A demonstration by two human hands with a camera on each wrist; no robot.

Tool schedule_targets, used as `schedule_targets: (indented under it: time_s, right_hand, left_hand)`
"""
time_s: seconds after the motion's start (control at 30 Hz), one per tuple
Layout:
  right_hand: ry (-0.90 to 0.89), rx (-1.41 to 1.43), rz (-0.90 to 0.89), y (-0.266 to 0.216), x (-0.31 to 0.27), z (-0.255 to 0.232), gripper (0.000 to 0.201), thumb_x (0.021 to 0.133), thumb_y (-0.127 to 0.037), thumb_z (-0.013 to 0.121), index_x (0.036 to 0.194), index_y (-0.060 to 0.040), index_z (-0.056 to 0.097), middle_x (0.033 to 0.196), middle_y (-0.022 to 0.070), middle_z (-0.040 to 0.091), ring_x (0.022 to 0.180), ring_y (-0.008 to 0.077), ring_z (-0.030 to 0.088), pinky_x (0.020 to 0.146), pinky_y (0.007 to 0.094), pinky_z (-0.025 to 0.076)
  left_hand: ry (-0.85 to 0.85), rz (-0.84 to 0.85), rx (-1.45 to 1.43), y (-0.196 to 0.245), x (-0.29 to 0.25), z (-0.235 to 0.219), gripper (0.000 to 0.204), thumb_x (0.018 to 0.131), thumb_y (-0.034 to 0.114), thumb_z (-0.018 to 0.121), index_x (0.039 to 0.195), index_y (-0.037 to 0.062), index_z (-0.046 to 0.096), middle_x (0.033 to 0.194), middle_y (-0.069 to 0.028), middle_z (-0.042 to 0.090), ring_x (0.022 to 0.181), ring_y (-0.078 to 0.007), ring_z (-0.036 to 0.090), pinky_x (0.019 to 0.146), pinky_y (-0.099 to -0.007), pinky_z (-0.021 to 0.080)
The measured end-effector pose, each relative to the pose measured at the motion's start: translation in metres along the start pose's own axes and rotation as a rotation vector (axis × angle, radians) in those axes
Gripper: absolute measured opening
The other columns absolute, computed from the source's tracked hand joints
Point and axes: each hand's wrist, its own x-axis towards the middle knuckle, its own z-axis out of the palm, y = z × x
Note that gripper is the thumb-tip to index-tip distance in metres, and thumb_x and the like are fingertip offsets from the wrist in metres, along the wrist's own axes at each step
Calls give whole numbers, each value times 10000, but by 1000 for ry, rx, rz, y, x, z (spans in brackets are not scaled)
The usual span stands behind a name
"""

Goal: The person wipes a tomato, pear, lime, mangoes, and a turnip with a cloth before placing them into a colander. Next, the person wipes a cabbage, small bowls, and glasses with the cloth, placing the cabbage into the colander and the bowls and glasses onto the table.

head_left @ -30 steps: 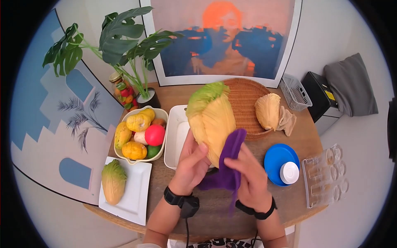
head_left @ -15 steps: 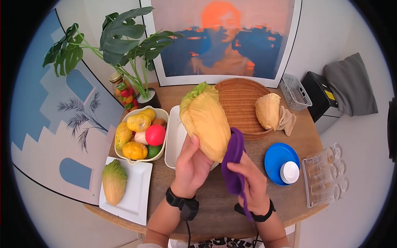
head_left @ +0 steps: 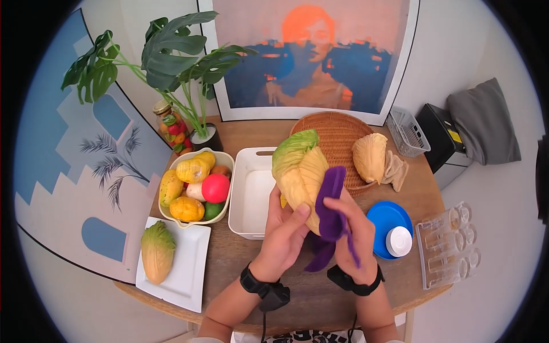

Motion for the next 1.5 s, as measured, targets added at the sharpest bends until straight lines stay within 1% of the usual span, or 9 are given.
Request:
schedule_targets:
  time_s: [0.1, 0.3, 0.57, 0.8, 0.87, 1.0, 1.17, 1.3, 1.5]
  right_hand:
    - [-100, -115, -190, 0, -17, 2, 405, 762, 158, 484, 1115, 10, 616, 1293, 270, 570, 1313, 470, 443, 1081, 519, 366]
    - [-114, -195, -251, 0, -27, 4, 408, 719, 146, 521, 1096, 22, 617, 1281, 253, 583, 1292, 485, 454, 1066, 535, 379]
    - [118, 105, -29, 16, -35, -7, 329, 915, 109, 420, 1193, 15, 569, 1366, 309, 499, 1284, 424, 501, 1057, 416, 389]
    - [134, -19, -69, 6, -39, -6, 339, 880, 107, 484, 1190, 12, 581, 1332, 297, 530, 1268, 434, 509, 1065, 446, 385]
    - [-25, -291, -320, 1, -36, -6, 376, 815, 100, 542, 1174, 5, 602, 1302, 270, 561, 1267, 456, 497, 1070, 511, 374]
    - [-63, -349, -322, 5, -28, -9, 422, 754, 104, 551, 1156, -6, 622, 1277, 239, 584, 1261, 486, 478, 1060, 582, 362]
    - [11, -434, -331, -7, 13, -26, 418, 776, 117, 532, 1164, -11, 617, 1275, 244, 585, 1294, 457, 464, 1081, 557, 349]
    - [100, -279, -162, -3, 32, -33, 422, 817, 147, 476, 1191, -2, 603, 1294, 261, 570, 1305, 466, 446, 1102, 518, 335]
    - [55, -331, -348, -4, 7, -18, 420, 793, 135, 504, 1184, 13, 599, 1263, 276, 582, 1279, 464, 478, 1097, 556, 331]
  left_hand:
    - [47, 19, 42, 8, 4, -8, 663, 953, 95, 591, 1489, 87, 201, 1422, -137, 421, 1300, -240, 467, 1080, -405, 403]
    - [-45, -141, -38, 11, 6, -14, 645, 915, 103, 650, 1450, 28, 297, 1402, -134, 458, 1284, -232, 480, 1077, -383, 394]
    - [-225, -21, 182, 3, 3, -8, 921, 872, 32, 671, 1547, 119, 49, 1474, -151, 352, 1381, -265, 366, 1116, -395, 327]
    - [-219, -33, 188, 2, 3, -4, 974, 884, 7, 634, 1563, 162, -47, 1534, -174, 256, 1396, -269, 346, 1126, -410, 314]
    - [-167, -16, 167, -3, 1, -2, 973, 894, -2, 616, 1562, 166, -71, 1551, -179, 228, 1396, -275, 346, 1125, -407, 320]
    - [-178, 67, 227, -1, 3, -4, 972, 890, -17, 620, 1563, 165, -57, 1548, -177, 230, 1389, -281, 357, 1110, -400, 349]
    - [-183, 84, 511, 2, -6, 4, 1028, 857, -28, 681, 1556, 118, -58, 1556, -158, 204, 1362, -264, 383, 1066, -382, 420]
    - [-177, 76, 556, 0, -8, 11, 1028, 846, 31, 720, 1557, 71, -21, 1537, -147, 250, 1354, -251, 381, 1096, -388, 353]
    - [-220, 104, 581, 6, -4, 5, 996, 891, -30, 638, 1549, 105, -97, 1575, -144, 182, 1357, -261, 393, 1056, -355, 421]
